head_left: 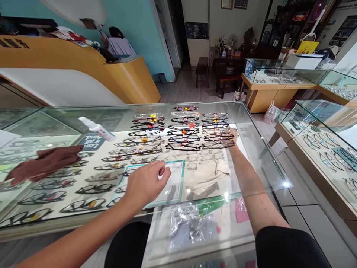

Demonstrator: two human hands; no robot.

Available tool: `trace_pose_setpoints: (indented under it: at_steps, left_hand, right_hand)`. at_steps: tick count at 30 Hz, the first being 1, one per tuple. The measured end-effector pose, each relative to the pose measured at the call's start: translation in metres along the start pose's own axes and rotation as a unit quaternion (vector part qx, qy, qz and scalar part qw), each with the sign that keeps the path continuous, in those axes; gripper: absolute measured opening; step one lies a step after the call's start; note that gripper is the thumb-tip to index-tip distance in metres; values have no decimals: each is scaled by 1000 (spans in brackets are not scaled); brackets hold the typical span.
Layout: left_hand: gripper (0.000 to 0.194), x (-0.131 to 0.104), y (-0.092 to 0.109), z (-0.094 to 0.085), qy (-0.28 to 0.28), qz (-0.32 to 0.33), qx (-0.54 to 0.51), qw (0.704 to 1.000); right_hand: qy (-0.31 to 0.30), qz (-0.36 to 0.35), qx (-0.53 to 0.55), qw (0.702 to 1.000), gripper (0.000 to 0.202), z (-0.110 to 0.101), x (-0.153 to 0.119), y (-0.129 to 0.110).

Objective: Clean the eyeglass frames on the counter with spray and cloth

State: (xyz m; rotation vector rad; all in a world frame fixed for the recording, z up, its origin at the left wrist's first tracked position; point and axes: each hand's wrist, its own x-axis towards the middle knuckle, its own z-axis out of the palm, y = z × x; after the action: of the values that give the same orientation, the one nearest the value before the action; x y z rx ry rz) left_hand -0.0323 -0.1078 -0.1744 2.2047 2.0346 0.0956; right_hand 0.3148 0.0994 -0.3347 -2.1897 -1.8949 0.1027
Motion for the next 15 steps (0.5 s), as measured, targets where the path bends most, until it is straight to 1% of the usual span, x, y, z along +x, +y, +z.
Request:
trace_pose_setpoints:
  at_steps: [3, 7, 11, 15]
  left_hand:
    - [31, 0, 1, -1, 1, 1, -1, 1000]
    - [30, 1, 3, -1, -2, -1, 0, 1000]
    - [29, 1, 5, -3, -14, 0, -1, 1000]
    - [29, 1, 6, -5, -18, -6, -1, 1000]
  right_hand:
    - [13, 1, -9, 1000, 42, -5, -11, 6]
    - [12, 5, -25, 1000, 33, -7, -24, 19]
    - [14, 10, -43, 999, 40, -7, -27, 30]
    - [19, 11, -55, 998, 44, -8, -22, 33]
